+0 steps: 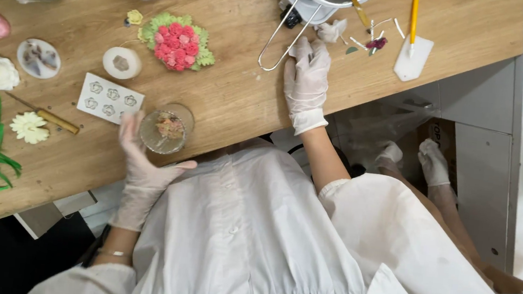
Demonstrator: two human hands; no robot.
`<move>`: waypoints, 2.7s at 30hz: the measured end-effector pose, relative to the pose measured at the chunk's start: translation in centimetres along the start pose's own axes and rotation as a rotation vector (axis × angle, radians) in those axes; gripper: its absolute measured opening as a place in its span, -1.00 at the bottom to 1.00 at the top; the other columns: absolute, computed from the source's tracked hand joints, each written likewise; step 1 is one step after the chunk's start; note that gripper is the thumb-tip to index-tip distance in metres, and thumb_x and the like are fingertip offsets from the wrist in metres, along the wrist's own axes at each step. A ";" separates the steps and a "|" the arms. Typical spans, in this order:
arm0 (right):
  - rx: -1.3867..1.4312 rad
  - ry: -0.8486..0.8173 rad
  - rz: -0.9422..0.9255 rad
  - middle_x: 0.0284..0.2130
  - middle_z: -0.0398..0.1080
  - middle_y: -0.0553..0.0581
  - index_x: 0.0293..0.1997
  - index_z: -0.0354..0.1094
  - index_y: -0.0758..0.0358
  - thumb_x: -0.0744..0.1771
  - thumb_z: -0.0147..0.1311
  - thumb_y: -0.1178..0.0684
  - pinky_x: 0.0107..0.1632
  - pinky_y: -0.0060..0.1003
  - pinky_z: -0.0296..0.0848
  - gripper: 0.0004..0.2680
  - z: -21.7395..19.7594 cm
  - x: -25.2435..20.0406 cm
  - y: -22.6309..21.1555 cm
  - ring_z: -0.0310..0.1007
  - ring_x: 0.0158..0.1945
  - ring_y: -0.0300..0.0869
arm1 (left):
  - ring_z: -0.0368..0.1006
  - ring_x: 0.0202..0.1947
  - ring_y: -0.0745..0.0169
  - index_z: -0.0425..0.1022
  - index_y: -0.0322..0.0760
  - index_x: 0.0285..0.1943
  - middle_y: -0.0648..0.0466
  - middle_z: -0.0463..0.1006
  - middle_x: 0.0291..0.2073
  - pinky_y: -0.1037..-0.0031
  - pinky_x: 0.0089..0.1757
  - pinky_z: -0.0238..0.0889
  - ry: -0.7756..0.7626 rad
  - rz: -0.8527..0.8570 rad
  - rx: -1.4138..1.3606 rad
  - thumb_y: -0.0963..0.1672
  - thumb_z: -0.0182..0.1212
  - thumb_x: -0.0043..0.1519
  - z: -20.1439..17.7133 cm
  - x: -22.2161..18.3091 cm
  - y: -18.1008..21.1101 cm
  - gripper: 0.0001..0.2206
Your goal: Assembling and detailing wax flower components for decorative candles on a production table.
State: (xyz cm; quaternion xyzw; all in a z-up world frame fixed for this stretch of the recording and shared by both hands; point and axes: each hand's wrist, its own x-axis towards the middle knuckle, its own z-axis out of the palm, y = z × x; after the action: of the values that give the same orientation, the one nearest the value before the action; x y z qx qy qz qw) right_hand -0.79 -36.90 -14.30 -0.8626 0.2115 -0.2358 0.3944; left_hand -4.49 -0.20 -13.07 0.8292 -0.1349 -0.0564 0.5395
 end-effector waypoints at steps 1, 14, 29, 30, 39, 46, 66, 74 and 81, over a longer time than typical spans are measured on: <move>-0.003 -0.001 0.000 -0.08 0.44 0.29 0.21 0.34 0.26 0.44 -0.01 0.20 0.09 -0.14 0.45 -0.81 0.3 -0.9 -0.6 0.43 0.00 0.11 | -0.01 0.58 -0.16 -0.31 -0.39 0.60 -0.26 -0.14 0.57 0.11 0.50 -0.01 -0.001 -0.002 -0.003 0.08 0.69 -0.21 0.4 0.3 -0.4 0.32; 0.270 -0.114 0.019 -0.28 0.43 0.14 0.04 0.49 0.27 0.41 0.10 0.30 -0.17 -0.19 0.35 -0.87 1.3 0.7 1.1 0.34 -0.22 -0.06 | 0.48 0.16 -0.04 0.24 -0.23 0.34 -0.08 0.51 0.17 0.26 0.14 0.37 -0.335 0.144 0.117 0.02 0.70 -0.14 -0.6 3.7 3.6 -0.11; -0.222 -0.521 -0.643 0.05 0.42 0.15 0.19 0.43 0.24 0.25 0.27 0.35 -0.02 -0.17 0.51 -0.62 0.5 -3.4 -5.2 0.43 -0.03 0.04 | 0.47 0.16 0.00 0.36 -0.25 0.26 -0.07 0.54 0.13 0.32 0.16 0.29 -0.701 -0.609 -0.051 0.05 0.65 -0.23 16.5 -2.8 -4.1 -0.15; -0.226 -0.534 -0.667 0.07 0.39 0.15 0.19 0.41 0.24 0.23 0.26 0.32 0.00 -0.15 0.52 -0.61 0.1 -3.9 -6.0 0.43 -0.01 0.05 | 0.46 0.16 -0.01 0.35 -0.29 0.27 -0.07 0.53 0.13 0.31 0.17 0.28 -0.629 -0.539 -0.108 0.04 0.65 -0.24 17.3 -3.2 -5.0 -0.13; -0.193 -0.852 -0.770 0.11 0.38 0.17 0.11 0.40 0.20 0.15 0.25 0.25 -0.04 -0.21 0.55 -0.59 -4.3 -14.7 -0.3 0.47 0.00 0.03 | 0.44 0.13 0.04 0.24 -0.34 0.17 -0.08 0.46 0.03 0.29 0.19 0.31 -0.411 0.375 0.770 -0.05 0.46 0.25 28.4 -10.8 -15.0 -0.50; 0.124 -0.134 0.192 -0.31 0.43 -0.02 -0.19 0.40 0.19 0.47 0.07 0.05 -0.26 -0.37 0.56 -0.88 -4.5 -4.2 -0.5 0.45 -0.30 -0.35 | 0.50 0.09 -0.02 0.29 -0.36 0.26 -0.15 0.54 0.10 0.28 0.10 0.38 -0.327 -0.378 -0.100 0.02 0.65 -0.21 20.1 -4.8 -2.8 -0.14; -0.235 -0.435 -0.850 -0.04 0.44 0.13 -0.11 0.42 0.17 0.24 0.08 0.25 -0.02 -0.23 0.56 -0.82 5.7 -5.7 -6.1 0.47 -0.04 -0.04 | 0.57 0.05 -0.01 0.35 -0.24 0.23 -0.08 0.60 0.06 0.28 0.08 0.43 -0.224 -0.511 -0.011 0.05 0.69 -0.32 16.9 -7.3 -5.8 -0.11; 0.238 -0.972 -0.554 -0.08 0.44 0.14 0.00 0.42 0.20 0.25 0.15 0.17 -0.01 -0.21 0.54 -0.76 -0.8 -12.9 -4.0 0.49 -0.02 0.00 | 0.52 0.08 -0.06 0.24 -0.25 0.32 -0.09 0.57 0.07 0.23 0.04 0.40 -0.282 -0.405 -0.034 0.05 0.67 -0.23 15.0 -6.9 -4.3 -0.07; -0.243 -0.169 -0.408 -0.21 0.48 0.13 -0.11 0.54 0.31 0.44 0.17 0.17 -0.11 -0.24 0.49 -0.94 0.7 -6.1 -3.0 0.46 -0.14 -0.11 | 0.55 0.03 -0.08 0.35 -0.28 0.21 -0.12 0.58 0.04 0.25 0.04 0.44 -0.260 -0.373 -0.031 0.02 0.69 -0.26 15.0 -7.4 -5.5 -0.16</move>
State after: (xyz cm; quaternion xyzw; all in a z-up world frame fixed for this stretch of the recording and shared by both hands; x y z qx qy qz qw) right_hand -4.77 -31.32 -13.81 -0.9452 0.0260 -0.2104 0.2484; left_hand -14.24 -9.24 -24.60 0.8172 -0.0467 -0.2635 0.5105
